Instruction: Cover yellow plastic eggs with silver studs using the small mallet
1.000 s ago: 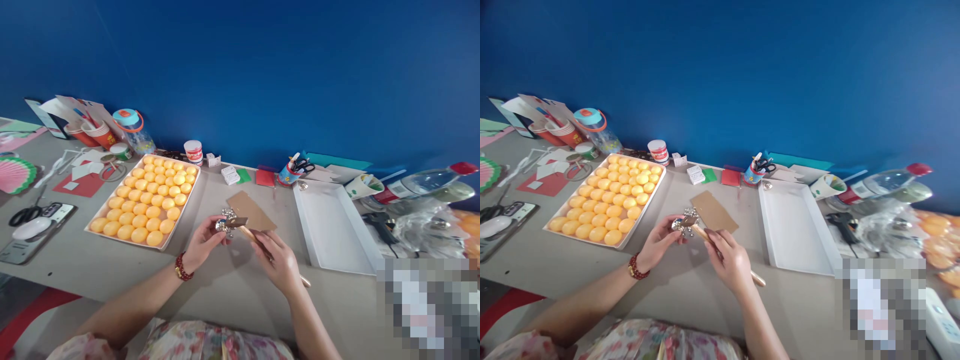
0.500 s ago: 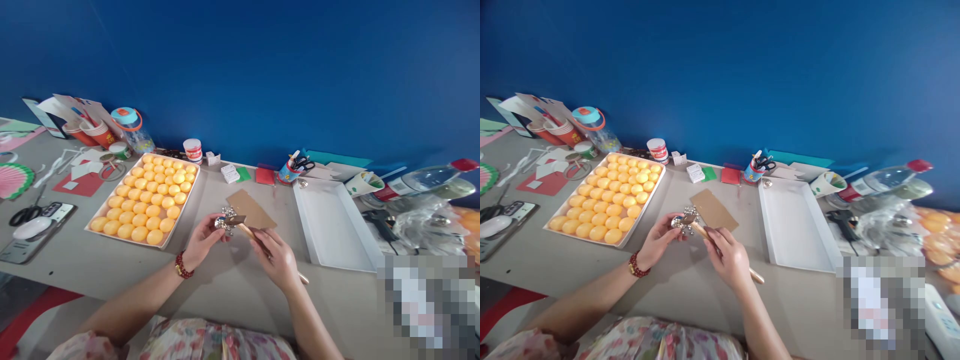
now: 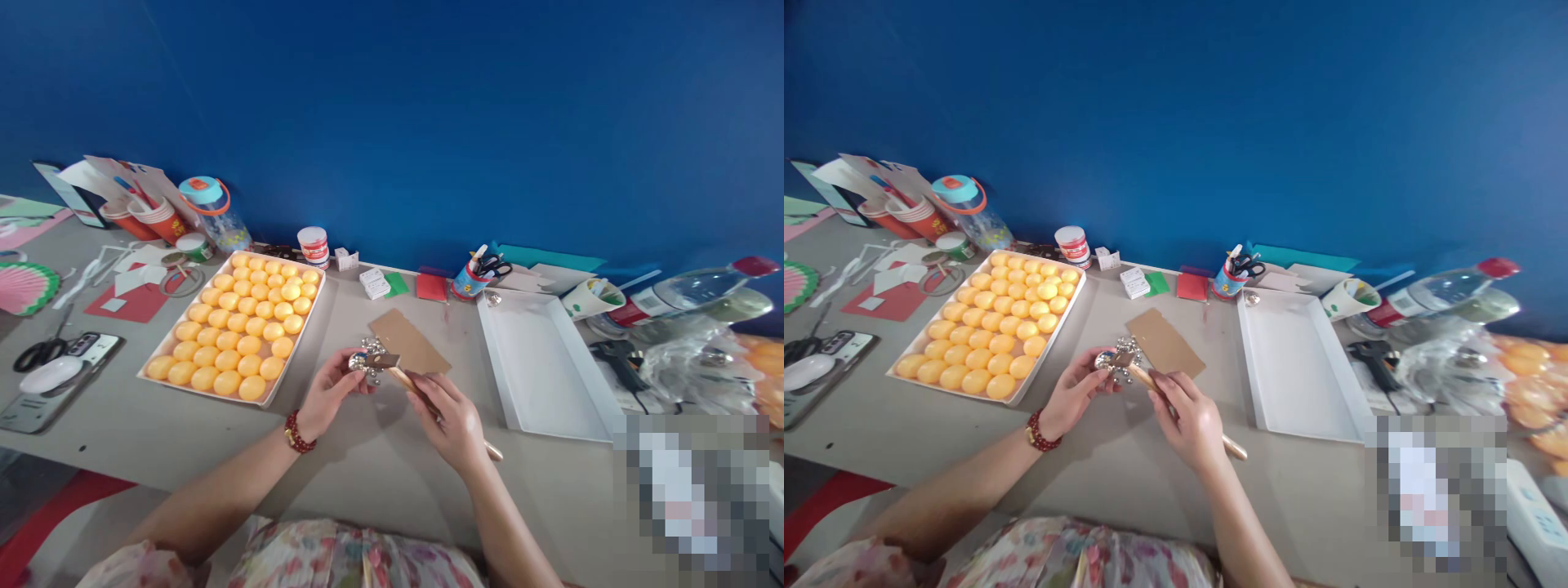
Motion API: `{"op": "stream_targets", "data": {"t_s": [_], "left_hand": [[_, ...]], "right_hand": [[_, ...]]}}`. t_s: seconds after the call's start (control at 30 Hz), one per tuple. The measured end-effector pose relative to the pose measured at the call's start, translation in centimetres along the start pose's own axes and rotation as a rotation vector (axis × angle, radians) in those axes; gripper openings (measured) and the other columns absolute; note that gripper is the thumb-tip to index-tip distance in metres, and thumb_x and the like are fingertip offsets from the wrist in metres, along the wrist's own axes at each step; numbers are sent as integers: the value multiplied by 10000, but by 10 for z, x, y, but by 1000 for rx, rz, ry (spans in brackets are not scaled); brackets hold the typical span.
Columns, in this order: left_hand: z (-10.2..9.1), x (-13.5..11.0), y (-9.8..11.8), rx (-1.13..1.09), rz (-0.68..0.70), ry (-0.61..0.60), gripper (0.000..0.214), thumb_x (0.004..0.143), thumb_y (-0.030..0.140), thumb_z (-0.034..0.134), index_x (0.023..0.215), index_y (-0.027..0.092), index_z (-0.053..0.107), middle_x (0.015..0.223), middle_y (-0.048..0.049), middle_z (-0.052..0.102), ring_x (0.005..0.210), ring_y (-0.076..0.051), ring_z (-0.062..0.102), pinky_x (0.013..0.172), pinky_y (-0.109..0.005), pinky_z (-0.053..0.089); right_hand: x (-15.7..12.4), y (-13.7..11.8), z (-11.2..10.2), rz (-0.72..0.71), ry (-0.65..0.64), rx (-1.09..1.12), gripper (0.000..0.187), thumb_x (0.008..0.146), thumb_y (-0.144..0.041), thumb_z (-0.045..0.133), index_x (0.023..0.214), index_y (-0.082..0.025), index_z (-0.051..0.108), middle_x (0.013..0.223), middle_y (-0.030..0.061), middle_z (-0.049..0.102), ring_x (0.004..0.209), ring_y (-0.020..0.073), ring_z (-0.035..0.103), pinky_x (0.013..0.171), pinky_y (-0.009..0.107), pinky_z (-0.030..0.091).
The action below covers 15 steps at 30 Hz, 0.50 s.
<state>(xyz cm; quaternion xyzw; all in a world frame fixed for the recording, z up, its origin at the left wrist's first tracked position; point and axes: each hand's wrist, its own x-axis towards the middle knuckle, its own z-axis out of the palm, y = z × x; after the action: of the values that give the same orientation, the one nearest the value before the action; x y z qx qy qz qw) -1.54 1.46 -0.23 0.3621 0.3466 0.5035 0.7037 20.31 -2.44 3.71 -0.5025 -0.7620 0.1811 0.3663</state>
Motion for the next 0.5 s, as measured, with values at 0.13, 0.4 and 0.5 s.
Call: {"op": "stream_targets", "data": {"t_s": [0.13,0.4,0.5], "left_hand": [[1,0,-1,-25,-15,7,347,836,270,720,1167,204,640,900,-14,655,687,-110,601,786,-373,600],[-1,2,9,-43,48,23,365,829,286,721,1170,203,616,1114,-72,676,695,-104,601,812,-380,586],[-3,4,10,-34,94,29,348,840,284,709,1157,198,594,1101,-76,674,657,-84,560,739,-331,575]], "right_hand": [[1,-1,0,6,6,10,253,972,-219,497,1197,-227,613,990,89,673,761,176,662,668,288,541],[1,18,-1,145,124,-119,234,966,-274,519,1164,-224,632,1052,93,670,782,185,667,669,288,544],[0,35,-2,240,135,-301,276,962,-267,489,1203,-228,617,1054,87,658,814,209,660,687,315,536]]}}
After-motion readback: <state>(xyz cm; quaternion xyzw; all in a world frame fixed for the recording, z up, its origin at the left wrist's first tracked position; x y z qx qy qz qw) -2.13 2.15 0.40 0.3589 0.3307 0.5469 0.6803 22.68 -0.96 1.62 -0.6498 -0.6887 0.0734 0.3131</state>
